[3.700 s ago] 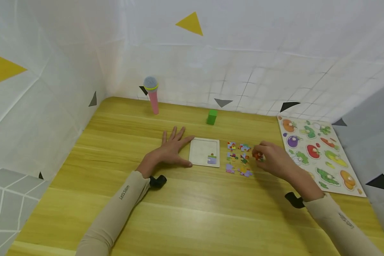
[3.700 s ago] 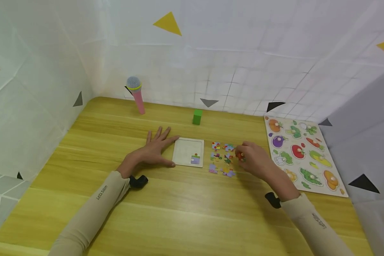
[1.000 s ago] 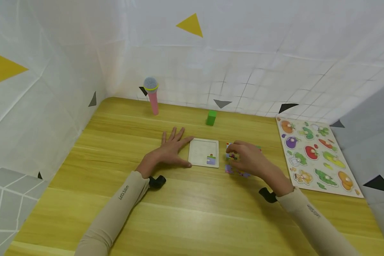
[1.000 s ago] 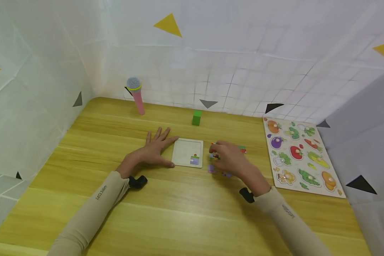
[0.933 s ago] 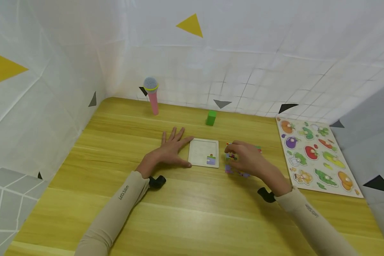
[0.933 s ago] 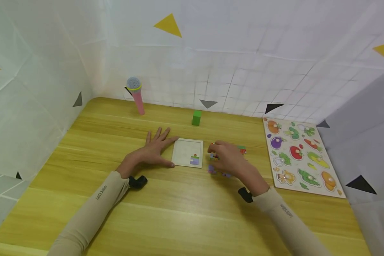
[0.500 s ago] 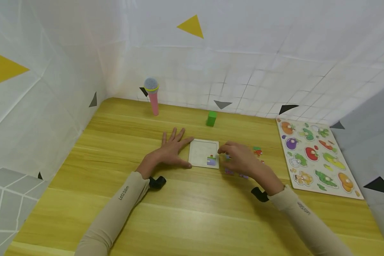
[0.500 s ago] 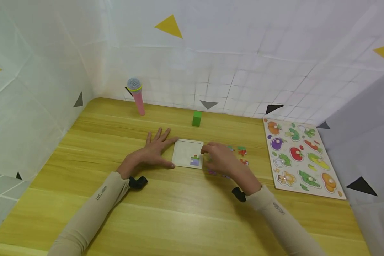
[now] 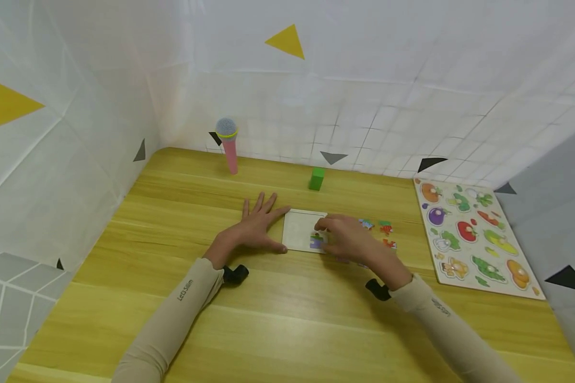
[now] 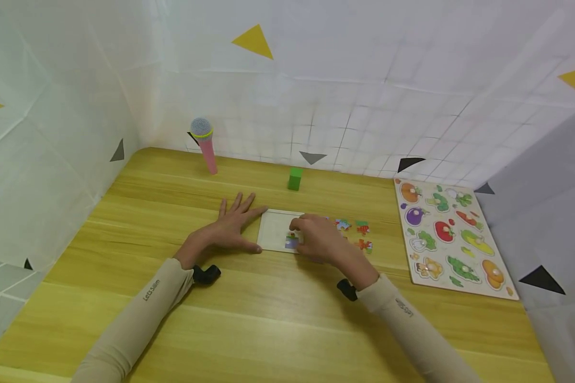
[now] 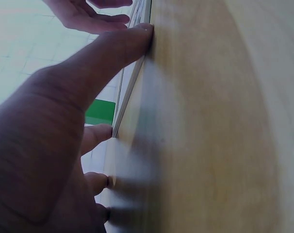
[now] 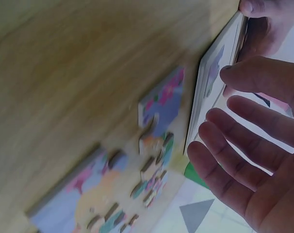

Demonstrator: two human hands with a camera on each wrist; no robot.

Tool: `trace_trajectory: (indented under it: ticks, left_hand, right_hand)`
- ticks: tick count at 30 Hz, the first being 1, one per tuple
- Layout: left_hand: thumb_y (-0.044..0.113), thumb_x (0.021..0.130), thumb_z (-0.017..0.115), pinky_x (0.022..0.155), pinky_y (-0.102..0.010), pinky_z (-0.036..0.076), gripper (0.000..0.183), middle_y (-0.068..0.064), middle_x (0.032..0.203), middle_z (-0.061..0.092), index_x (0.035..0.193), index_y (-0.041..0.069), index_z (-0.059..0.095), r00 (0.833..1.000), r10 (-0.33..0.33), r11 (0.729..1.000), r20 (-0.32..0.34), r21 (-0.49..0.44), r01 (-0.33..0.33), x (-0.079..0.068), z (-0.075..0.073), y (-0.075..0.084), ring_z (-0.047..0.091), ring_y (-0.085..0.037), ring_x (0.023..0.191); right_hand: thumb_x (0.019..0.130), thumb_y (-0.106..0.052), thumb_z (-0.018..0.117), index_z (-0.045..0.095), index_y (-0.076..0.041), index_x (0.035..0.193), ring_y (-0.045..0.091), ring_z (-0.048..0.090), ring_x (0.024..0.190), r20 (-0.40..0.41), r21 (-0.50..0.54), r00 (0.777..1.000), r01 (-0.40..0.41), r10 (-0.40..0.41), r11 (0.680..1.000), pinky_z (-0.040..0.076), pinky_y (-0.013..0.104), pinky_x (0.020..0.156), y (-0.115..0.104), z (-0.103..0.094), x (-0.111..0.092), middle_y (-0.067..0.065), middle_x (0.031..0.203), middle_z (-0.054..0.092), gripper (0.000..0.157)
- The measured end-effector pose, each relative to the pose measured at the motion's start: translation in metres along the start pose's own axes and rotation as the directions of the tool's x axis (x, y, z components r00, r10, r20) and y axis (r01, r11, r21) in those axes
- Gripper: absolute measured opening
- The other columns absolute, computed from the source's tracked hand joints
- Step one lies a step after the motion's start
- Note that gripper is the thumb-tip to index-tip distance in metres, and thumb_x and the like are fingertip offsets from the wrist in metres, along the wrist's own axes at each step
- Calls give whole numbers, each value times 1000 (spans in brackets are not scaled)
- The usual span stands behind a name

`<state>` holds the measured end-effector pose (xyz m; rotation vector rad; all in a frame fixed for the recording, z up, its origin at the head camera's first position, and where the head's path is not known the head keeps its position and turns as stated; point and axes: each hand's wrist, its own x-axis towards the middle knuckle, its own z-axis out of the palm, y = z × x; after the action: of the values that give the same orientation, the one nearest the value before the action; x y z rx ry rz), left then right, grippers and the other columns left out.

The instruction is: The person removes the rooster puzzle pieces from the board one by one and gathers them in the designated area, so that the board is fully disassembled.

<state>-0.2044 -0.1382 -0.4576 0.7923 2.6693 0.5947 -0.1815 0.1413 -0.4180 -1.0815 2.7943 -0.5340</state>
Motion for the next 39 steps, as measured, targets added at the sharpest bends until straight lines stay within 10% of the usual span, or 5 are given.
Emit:
trace_trajectory:
  ticks: [39]
  left_hand:
    - [68,76,74,109,-65,-18,108,-13,167,-9,161,28,21,1000,-1,1000,2,-15,1,1,0,-1,-19,-39,148]
  right_hand:
    - [76,-12,86,72,-8,100,18,54,75,-32,-28,998,62,-62,998,49,35,68,-10,11,7,6,94,60,29]
